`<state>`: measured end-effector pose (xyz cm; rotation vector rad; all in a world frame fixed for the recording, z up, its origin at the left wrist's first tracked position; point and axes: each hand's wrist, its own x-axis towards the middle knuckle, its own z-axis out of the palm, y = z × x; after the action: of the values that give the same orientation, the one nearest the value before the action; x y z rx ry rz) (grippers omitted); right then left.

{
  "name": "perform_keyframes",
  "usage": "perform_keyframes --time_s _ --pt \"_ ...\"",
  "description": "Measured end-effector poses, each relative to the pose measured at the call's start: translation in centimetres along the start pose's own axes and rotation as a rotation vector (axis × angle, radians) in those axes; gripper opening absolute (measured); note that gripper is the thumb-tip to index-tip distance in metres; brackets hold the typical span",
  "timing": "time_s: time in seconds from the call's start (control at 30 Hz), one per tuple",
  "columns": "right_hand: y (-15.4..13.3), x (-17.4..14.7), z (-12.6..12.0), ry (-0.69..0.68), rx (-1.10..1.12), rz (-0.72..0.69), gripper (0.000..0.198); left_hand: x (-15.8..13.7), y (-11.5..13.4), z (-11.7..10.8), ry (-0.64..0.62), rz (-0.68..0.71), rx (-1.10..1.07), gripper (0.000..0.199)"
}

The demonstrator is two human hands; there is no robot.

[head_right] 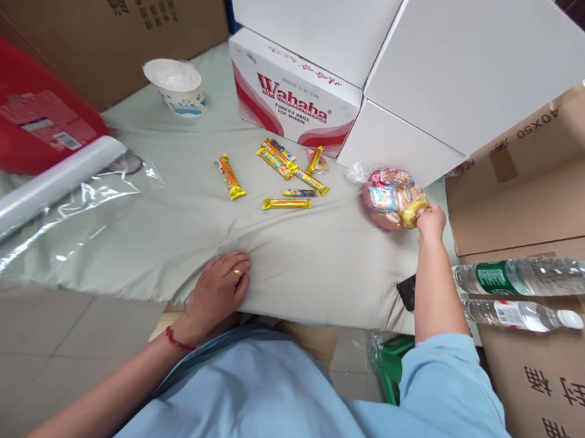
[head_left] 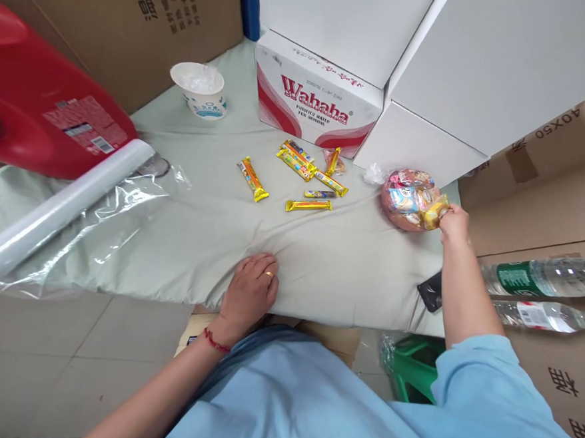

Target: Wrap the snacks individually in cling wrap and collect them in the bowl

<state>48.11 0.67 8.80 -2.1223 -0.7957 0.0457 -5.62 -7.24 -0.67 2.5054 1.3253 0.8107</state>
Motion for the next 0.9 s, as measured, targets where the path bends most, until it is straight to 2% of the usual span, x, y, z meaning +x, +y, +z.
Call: perform_keyframes --time_s 0.17,0.3,0.4,0.53,0.63,0.7,0.8,0.9 --pt "-1.2 -0.9 0.8 0.034 -0.464 -0.039 0.027 -0.1 0.0 0.0 -0.003 -0.006 0.018 0.027" --pt "-1.1 -2.2 1.0 0.132 -0.597 -0.049 0.034 -0.1 0.0 0.0 0.017 0.031 0.031 0.026" --pt "-0.4 -2.8 1.0 0.042 -0.64 -0.021 0.036 0.0 0.0 0.0 0.047 0.055 0.057 0.024" --pt "0.2 -2.2 -0.5 -0.115 -0.704 -0.098 0.036 0.0 0.0 0.1 0.052 0.059 0.064 0.024" --pt "-1.0 -0.7 -1.6 -0.039 -0.664 -0.206 0.037 0.0 -0.1 0.2 0.054 0.06 0.054 0.024" --pt "-2.6 0.3 -1.1 0.019 -0.606 -0.327 0.041 -0.1 -0.2 0.2 0.063 0.064 0.055 0.023" --pt "-5.3 1.5 1.8 -0.073 -0.571 -0.556 0.052 -0.1 -0.2 0.2 0.069 0.075 0.066 0.022" --pt "-6.7 2.1 5.1 -0.238 -0.6 -0.685 0.06 0.0 -0.1 0.2 0.056 0.073 0.065 0.022"
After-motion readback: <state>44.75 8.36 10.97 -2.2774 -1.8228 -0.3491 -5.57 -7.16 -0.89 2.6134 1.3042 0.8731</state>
